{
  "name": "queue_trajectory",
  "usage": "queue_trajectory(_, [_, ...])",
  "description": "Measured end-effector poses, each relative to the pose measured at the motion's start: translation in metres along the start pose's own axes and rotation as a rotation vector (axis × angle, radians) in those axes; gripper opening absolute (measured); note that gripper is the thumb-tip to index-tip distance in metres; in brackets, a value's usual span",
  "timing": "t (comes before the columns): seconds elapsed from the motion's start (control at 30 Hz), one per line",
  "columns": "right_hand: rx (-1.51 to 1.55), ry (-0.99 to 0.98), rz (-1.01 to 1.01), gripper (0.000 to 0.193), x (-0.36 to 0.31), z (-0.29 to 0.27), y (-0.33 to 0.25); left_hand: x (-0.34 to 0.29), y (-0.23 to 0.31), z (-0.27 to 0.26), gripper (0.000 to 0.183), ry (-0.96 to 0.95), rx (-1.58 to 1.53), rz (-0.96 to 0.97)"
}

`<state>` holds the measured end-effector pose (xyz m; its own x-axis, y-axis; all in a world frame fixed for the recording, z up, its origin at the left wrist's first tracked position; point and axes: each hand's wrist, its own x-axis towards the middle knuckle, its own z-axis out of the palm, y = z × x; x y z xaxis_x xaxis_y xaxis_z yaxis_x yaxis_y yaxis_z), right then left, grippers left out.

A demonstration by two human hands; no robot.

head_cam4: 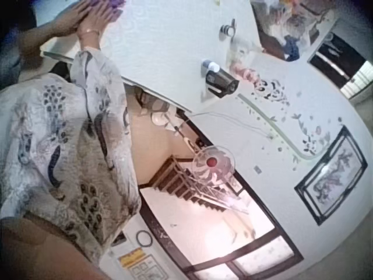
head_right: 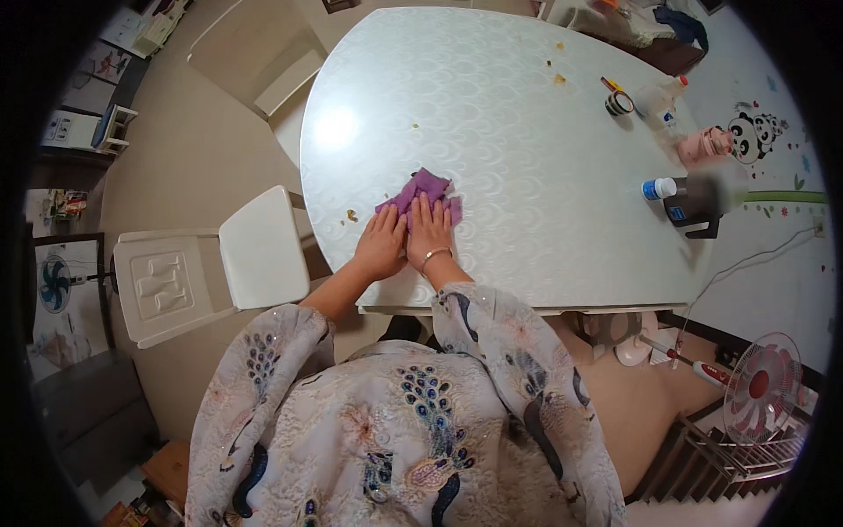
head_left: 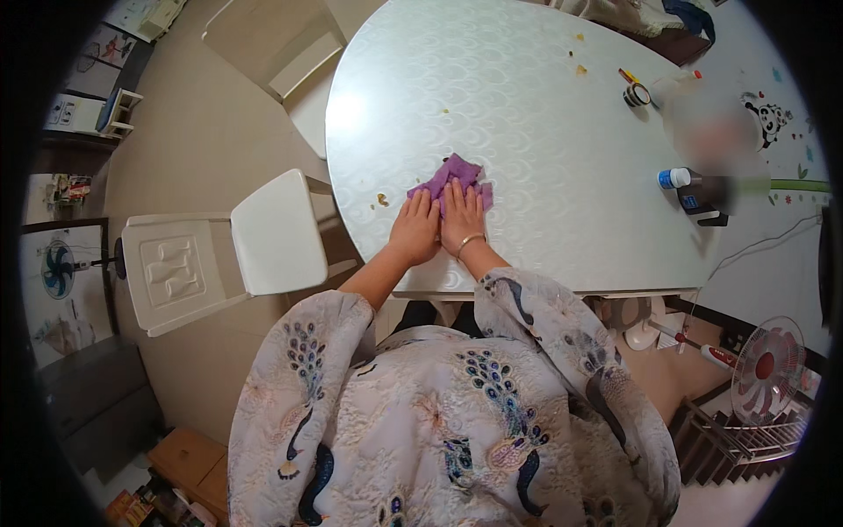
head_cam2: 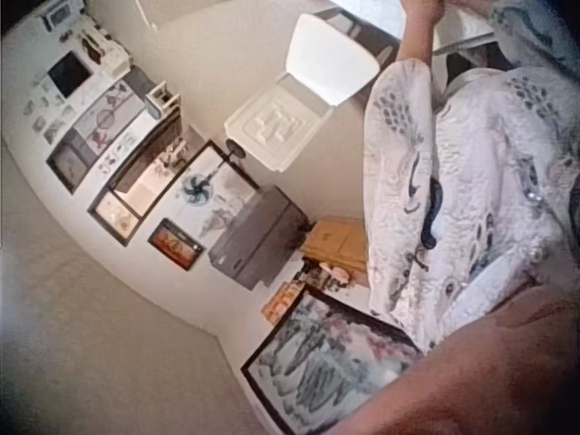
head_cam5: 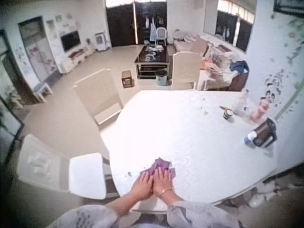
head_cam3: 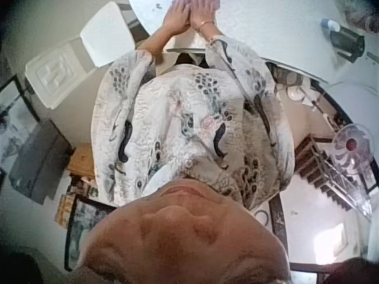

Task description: The person wipes a white dining table with a purple cloth, moving items like a kettle and a pink container aside to clean underneath them. They also use a black bucket to collect debris from the table surface.

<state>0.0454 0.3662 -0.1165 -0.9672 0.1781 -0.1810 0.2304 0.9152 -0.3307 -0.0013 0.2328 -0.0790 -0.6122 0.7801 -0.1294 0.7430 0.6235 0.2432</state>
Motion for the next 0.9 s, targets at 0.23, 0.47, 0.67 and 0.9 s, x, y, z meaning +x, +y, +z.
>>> queue_trajectory(0.23, [0.027,0.013,-0.28,0.065,-0.121,0.003,-0.025,-0.105,0.02,-0.007,0.073,-0.073,-0.114,-0.027])
queue_trajectory(0.47, [0.071,-0.04,-0.365,0.049,-0.084,0.021,-0.073,-0.147,-0.028,0.022,0.076,0.008,-0.103,-0.117])
queue_trajectory(0.67, [0.009,0.188,-0.375,0.05,-0.013,0.029,-0.108,-0.098,-0.095,-0.002,0.054,0.14,-0.04,-0.167])
queue_trajectory(0.9, [0.145,-0.07,-0.414,0.064,-0.084,0.033,-0.104,-0.152,-0.059,0.012,0.055,0.141,-0.084,-0.181])
